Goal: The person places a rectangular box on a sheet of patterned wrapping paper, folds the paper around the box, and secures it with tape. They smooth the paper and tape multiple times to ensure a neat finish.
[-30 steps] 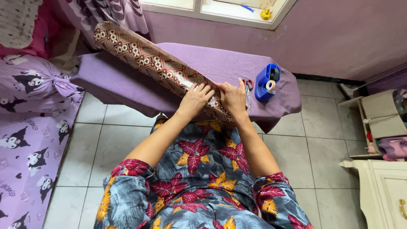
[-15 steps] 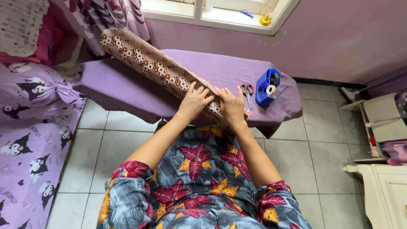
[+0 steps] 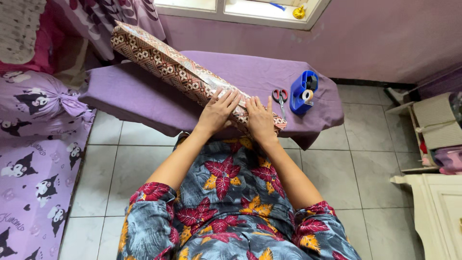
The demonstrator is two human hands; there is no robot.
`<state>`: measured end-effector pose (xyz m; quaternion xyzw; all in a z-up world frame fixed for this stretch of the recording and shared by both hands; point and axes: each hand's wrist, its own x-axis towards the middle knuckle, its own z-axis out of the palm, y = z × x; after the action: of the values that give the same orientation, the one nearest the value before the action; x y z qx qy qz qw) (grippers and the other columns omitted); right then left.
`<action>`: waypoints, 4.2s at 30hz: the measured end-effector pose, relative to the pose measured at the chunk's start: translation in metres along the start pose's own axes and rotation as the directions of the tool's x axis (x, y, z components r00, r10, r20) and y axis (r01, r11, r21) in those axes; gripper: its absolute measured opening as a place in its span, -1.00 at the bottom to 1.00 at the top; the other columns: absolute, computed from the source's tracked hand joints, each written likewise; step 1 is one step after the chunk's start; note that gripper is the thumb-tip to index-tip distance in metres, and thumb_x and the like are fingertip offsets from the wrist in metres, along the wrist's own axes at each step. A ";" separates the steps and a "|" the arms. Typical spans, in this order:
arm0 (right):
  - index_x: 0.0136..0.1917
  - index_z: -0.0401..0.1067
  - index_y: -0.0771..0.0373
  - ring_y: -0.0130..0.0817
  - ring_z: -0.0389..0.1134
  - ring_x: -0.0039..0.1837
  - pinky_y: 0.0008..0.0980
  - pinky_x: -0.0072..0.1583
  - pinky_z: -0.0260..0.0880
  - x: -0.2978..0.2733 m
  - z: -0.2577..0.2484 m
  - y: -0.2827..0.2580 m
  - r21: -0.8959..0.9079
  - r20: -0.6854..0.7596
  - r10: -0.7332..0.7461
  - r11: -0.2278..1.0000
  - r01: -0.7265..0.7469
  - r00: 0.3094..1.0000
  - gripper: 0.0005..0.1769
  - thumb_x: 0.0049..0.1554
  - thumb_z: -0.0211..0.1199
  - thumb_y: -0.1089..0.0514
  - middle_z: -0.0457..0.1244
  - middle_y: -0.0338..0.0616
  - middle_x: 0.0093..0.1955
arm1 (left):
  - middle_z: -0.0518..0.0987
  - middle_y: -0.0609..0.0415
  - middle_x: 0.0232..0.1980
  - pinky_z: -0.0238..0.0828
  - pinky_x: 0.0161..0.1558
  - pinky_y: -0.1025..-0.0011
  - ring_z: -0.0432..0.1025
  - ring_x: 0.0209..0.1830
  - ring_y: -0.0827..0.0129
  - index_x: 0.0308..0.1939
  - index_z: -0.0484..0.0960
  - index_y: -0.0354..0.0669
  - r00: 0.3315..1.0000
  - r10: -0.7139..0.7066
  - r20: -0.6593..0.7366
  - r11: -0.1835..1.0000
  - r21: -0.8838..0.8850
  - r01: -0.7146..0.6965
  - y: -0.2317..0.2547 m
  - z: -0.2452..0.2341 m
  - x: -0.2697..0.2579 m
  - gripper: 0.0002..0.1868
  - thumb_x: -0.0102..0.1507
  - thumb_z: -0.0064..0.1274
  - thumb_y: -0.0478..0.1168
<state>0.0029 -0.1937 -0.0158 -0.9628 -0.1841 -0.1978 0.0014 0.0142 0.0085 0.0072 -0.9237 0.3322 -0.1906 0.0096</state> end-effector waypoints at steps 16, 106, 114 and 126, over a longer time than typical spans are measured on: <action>0.28 0.45 0.11 -0.22 0.28 0.40 0.45 0.58 -0.39 -0.022 -0.032 0.004 0.261 -0.096 0.261 0.938 -0.229 0.961 -0.41 -0.03 0.48 0.16 0.33 -0.27 0.28 | 0.37 -0.23 0.45 -0.27 0.49 0.08 0.22 0.46 0.05 0.49 0.35 0.06 0.989 -0.130 -0.066 0.991 0.021 0.131 0.032 0.023 0.020 -0.11 0.16 0.27 0.22; -0.03 0.55 0.32 -0.25 0.42 0.01 -0.32 0.04 0.41 -0.022 -0.003 0.116 0.716 -0.235 0.696 0.596 -0.364 0.678 -0.89 0.18 0.26 0.27 0.38 -0.06 -0.03 | 0.51 -0.22 0.30 0.35 0.21 0.29 0.42 0.26 0.15 0.19 0.50 -0.21 0.974 -0.173 -0.148 0.982 0.050 0.182 0.109 0.030 0.072 -0.57 0.24 -0.03 -0.20; 0.30 0.44 0.28 -0.22 0.46 0.18 -0.34 0.25 0.43 0.016 -0.013 0.053 0.851 0.046 0.298 0.488 -0.193 0.954 -0.60 0.19 0.17 0.34 0.40 -0.03 0.15 | 0.57 -0.01 0.14 0.33 0.16 0.31 0.44 0.13 0.25 0.09 0.53 -0.17 0.974 -0.194 -0.117 0.942 -0.298 0.152 0.077 0.008 0.055 -0.68 0.27 0.07 -0.19; 0.35 0.44 0.10 0.01 0.34 0.16 -0.10 0.14 0.37 0.024 -0.049 0.012 0.401 0.034 0.097 0.910 -0.103 0.995 -0.23 -0.10 0.54 -0.12 0.27 0.02 0.16 | 0.63 0.06 0.16 0.08 0.44 0.06 0.44 0.28 0.28 0.18 0.59 -0.10 0.952 0.066 -0.298 0.998 0.019 -0.064 -0.062 0.014 0.033 -0.61 0.25 0.01 -0.34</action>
<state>0.0093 -0.2000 0.0390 -0.9514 -0.1713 -0.1490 0.2082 0.0806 0.0347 0.0143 -0.8728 0.3592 -0.3291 -0.0303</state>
